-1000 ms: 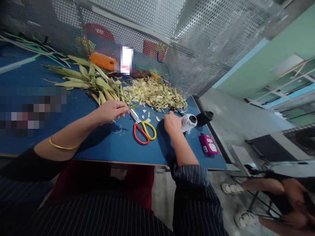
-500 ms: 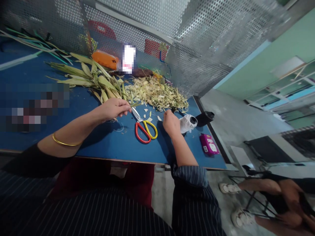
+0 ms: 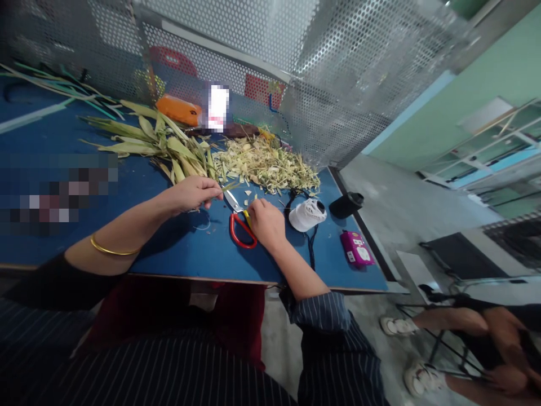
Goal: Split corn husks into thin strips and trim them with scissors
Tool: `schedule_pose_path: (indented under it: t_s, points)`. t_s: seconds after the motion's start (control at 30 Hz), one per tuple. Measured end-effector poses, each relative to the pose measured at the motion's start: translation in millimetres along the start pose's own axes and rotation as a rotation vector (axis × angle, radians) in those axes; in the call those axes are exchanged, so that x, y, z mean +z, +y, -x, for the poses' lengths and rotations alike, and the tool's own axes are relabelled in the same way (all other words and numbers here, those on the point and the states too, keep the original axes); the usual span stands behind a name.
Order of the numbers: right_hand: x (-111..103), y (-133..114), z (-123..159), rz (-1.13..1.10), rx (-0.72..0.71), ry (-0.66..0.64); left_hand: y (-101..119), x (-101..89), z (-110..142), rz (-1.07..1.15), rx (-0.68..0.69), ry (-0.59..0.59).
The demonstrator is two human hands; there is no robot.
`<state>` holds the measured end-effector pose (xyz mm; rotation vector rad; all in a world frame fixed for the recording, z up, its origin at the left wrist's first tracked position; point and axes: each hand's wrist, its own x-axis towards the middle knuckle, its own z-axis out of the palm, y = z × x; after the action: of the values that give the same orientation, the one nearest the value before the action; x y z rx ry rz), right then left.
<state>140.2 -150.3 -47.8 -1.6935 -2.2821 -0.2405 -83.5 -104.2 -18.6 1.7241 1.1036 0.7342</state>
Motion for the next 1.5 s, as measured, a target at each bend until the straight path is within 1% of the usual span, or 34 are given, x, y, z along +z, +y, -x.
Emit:
schedule_pose_path:
  t_s: [0.17, 0.27, 0.4, 0.57, 0.67, 0.8, 0.87, 0.9, 0.93, 0.97, 1.0, 1.07, 1.1, 1.13, 1.17, 1.23, 1.3, 1.4, 1.5]
  points:
    - [3.4, -33.1, 7.5, 0.092, -0.195, -0.019, 3.2, 9.8, 1.8, 0.134, -0.039, -0.100]
    - [11.0, -45.0, 9.4, 0.151, -0.315, -0.005, 1.4, 16.3, 0.2, 0.214, -0.094, -0.180]
    - [17.3, -45.7, 12.0, 0.198, -0.447, 0.084, -6.5, 19.3, -4.8, 0.339, -0.237, -0.281]
    - [8.9, -41.4, 20.0, 0.245, -0.570, 0.190, -13.9, 22.4, -6.6, 0.556, -0.308, -0.366]
    - [5.3, -44.2, 23.8, 0.257, -0.625, 0.166, -12.7, 26.4, -5.0, 0.664, -0.394, -0.414]
    - [6.4, -46.7, 28.3, 0.205, -0.659, 0.109, -10.4, 30.3, -5.0, 0.817, -0.492, -0.392]
    - [3.5, -42.2, 30.4, 0.136, -0.612, 0.129, -10.3, 31.0, -5.9, 0.858, -0.498, -0.371]
    - [-0.1, -37.5, 30.6, 0.101, -0.543, 0.163, -10.2, 31.1, -6.3, 0.871, -0.496, -0.354]
    - [-5.3, -31.0, 29.9, 0.071, -0.439, 0.206, -9.8, 30.9, -6.5, 0.880, -0.496, -0.334]
    - [-11.8, -22.9, 27.9, 0.053, -0.299, 0.265, -9.2, 30.5, -6.6, 0.887, -0.491, -0.306]
    - [-19.1, -13.4, 24.5, 0.059, -0.121, 0.315, -8.3, 29.8, -6.4, 0.887, -0.487, -0.279]
    - [-33.3, 7.4, 14.7, 0.115, 0.203, 0.358, -6.0, 27.6, -5.8, 0.868, -0.475, -0.244]
    - [-39.0, 17.4, 9.1, 0.151, 0.327, 0.326, -5.0, 26.1, -5.4, 0.854, -0.464, -0.230]
    - [-43.1, 26.2, 3.7, 0.179, 0.432, 0.255, -4.2, 24.4, -5.2, 0.838, -0.451, -0.215]
    - [-45.5, 33.4, -1.1, 0.191, 0.510, 0.150, -3.7, 22.6, -5.1, 0.823, -0.436, -0.205]
    - [-46.5, 43.1, -7.9, 0.193, 0.593, -0.012, -3.8, 18.9, -5.2, 0.795, -0.403, -0.192]
    - [-45.3, 48.7, -10.8, 0.189, 0.610, -0.089, -4.6, 15.7, -5.8, 0.767, -0.367, -0.176]
    - [-46.8, 60.7, -10.9, 0.181, 0.572, -0.096, -4.9, 12.4, -7.0, 0.724, -0.337, -0.133]
    - [-50.8, 88.6, -10.1, 0.166, 0.479, -0.078, -3.2, 11.0, -7.3, 0.699, -0.339, -0.112]
